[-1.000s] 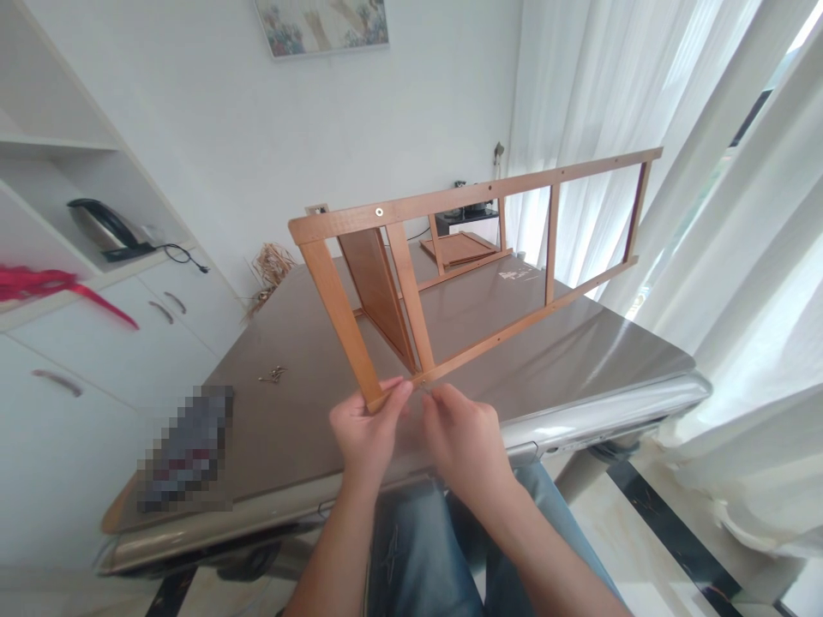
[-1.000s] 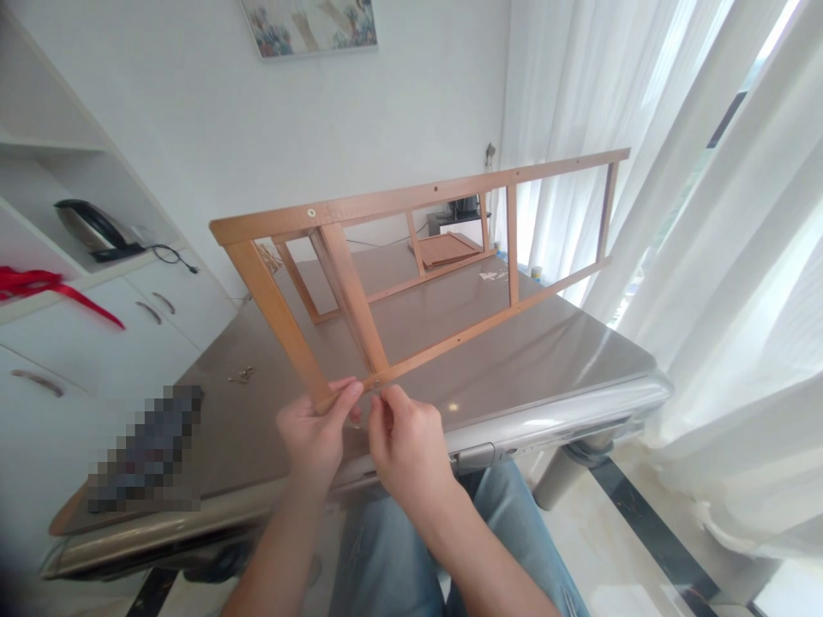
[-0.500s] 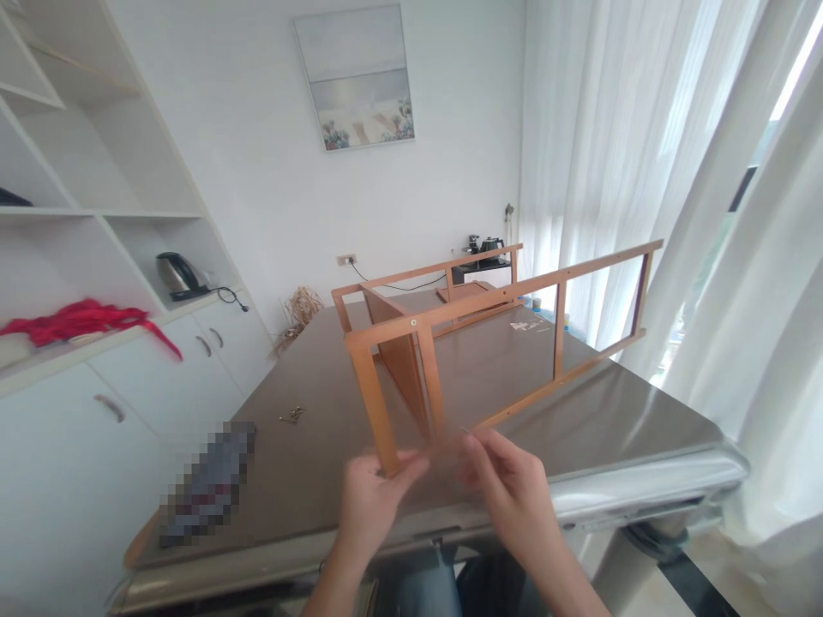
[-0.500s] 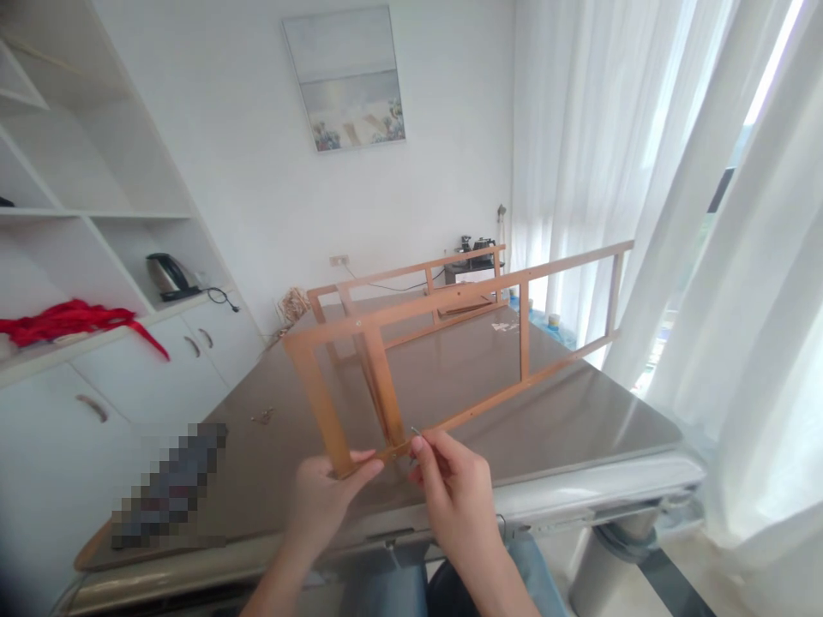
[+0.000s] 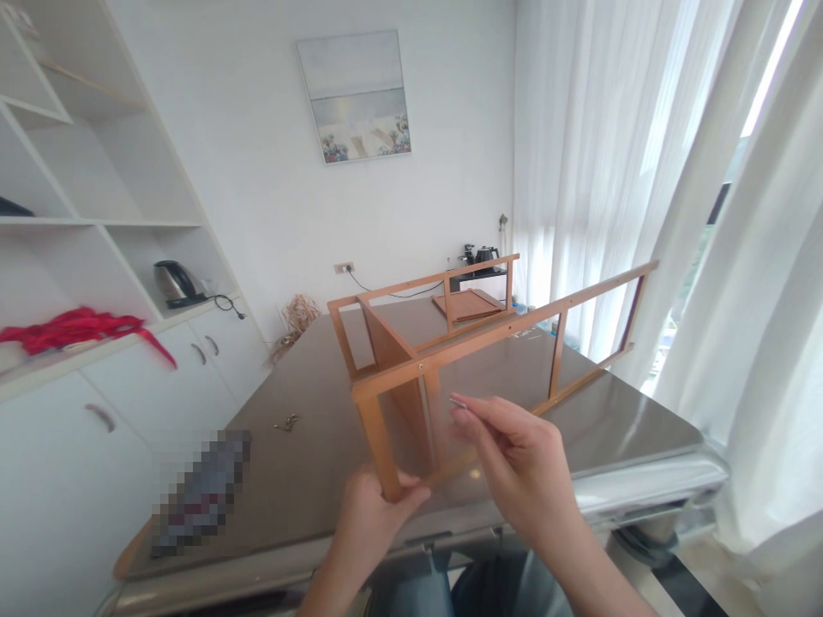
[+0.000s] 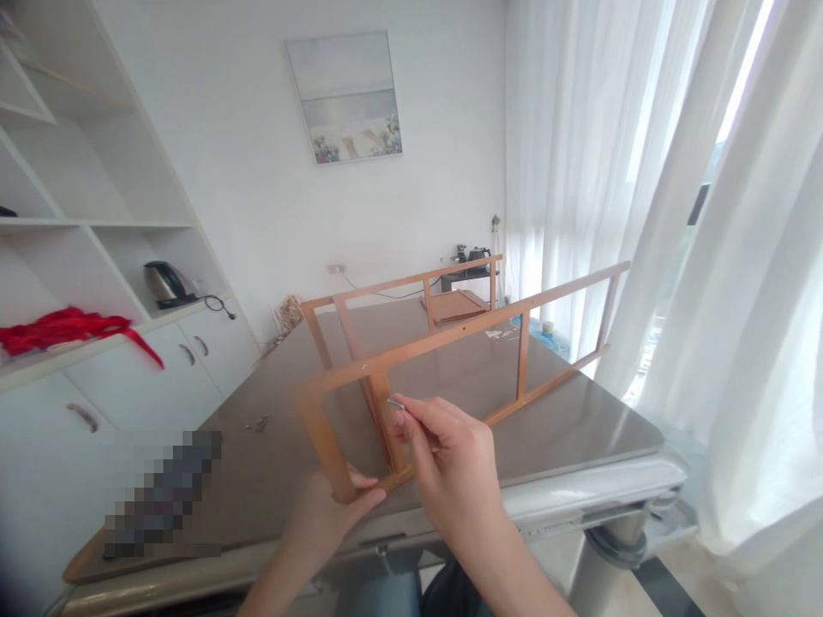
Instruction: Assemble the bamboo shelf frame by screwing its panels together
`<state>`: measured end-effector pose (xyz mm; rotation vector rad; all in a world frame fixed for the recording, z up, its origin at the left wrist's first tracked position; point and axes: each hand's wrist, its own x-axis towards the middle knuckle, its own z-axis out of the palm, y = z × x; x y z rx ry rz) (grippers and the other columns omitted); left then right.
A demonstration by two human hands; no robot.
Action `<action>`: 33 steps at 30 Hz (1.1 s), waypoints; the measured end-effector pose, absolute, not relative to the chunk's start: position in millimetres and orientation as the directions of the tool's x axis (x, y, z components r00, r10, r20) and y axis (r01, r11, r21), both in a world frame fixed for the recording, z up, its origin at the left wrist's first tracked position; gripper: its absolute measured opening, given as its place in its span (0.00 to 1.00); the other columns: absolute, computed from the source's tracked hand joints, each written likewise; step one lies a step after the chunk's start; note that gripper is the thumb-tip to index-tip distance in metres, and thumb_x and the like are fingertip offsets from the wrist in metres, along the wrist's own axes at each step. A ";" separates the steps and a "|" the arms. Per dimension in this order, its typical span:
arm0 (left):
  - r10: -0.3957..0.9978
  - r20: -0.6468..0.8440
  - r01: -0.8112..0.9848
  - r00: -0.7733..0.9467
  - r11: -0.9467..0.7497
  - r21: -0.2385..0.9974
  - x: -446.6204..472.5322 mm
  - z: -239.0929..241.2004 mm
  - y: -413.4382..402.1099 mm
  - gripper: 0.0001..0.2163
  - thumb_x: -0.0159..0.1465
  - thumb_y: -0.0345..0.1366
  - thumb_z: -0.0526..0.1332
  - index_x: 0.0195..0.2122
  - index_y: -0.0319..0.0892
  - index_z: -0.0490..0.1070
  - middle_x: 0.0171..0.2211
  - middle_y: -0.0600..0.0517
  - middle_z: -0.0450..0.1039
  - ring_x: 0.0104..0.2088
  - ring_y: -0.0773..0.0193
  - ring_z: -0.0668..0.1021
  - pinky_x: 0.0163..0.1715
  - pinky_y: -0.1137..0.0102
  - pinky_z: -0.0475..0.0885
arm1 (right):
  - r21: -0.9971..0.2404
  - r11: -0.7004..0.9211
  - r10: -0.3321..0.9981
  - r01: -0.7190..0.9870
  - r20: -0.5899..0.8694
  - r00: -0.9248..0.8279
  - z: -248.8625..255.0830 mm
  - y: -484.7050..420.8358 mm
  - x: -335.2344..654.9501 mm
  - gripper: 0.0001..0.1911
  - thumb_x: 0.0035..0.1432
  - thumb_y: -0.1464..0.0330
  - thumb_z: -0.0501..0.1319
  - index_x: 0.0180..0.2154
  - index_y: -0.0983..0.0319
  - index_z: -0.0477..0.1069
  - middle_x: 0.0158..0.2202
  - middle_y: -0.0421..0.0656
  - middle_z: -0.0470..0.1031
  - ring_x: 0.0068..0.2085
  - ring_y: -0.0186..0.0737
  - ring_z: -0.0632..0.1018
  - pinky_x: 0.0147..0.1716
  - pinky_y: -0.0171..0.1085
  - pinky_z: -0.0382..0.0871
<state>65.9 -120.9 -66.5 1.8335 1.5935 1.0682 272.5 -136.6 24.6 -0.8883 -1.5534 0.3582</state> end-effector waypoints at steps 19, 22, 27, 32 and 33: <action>0.738 0.662 0.328 -0.129 -0.598 0.731 75.5 63.1 -119.2 0.11 0.68 0.44 0.62 0.44 0.45 0.80 0.31 0.52 0.81 0.32 0.65 0.82 0.36 0.75 0.76 | -0.214 0.694 0.505 0.688 0.825 -0.253 59.3 -112.9 262.2 0.17 0.72 0.68 0.52 0.29 0.61 0.67 0.25 0.38 0.65 0.25 0.32 0.64 0.26 0.34 0.55; 0.735 0.660 0.313 -0.156 -0.597 0.739 78.0 60.7 -118.3 0.11 0.68 0.43 0.62 0.44 0.45 0.80 0.28 0.53 0.81 0.30 0.66 0.81 0.36 0.75 0.76 | -0.205 0.699 0.501 0.686 0.824 -0.265 61.0 -111.0 264.0 0.16 0.71 0.68 0.52 0.29 0.61 0.68 0.25 0.38 0.65 0.25 0.32 0.65 0.26 0.34 0.55; 0.733 0.660 0.313 -0.165 -0.596 0.740 77.3 58.9 -119.5 0.10 0.68 0.43 0.62 0.44 0.46 0.80 0.26 0.55 0.80 0.29 0.68 0.80 0.36 0.76 0.75 | -0.171 0.691 0.504 0.702 0.811 -0.299 64.7 -110.6 267.1 0.16 0.71 0.68 0.52 0.30 0.60 0.68 0.25 0.38 0.65 0.25 0.33 0.64 0.26 0.35 0.54; 0.726 0.670 0.330 -0.155 -0.601 0.728 74.8 57.7 -120.0 0.11 0.68 0.42 0.62 0.44 0.45 0.80 0.25 0.56 0.79 0.29 0.68 0.79 0.37 0.75 0.74 | -0.083 0.680 0.518 0.729 0.758 -0.397 75.0 -111.3 272.4 0.16 0.71 0.68 0.49 0.30 0.60 0.66 0.25 0.39 0.65 0.25 0.33 0.64 0.26 0.35 0.53; 0.727 0.669 0.330 -0.153 -0.601 0.728 74.4 57.5 -120.1 0.11 0.68 0.42 0.62 0.44 0.45 0.80 0.25 0.56 0.78 0.30 0.67 0.79 0.37 0.74 0.74 | -0.060 0.682 0.518 0.729 0.743 -0.423 77.6 -111.3 273.8 0.15 0.71 0.69 0.49 0.31 0.60 0.66 0.26 0.39 0.65 0.25 0.33 0.63 0.26 0.35 0.53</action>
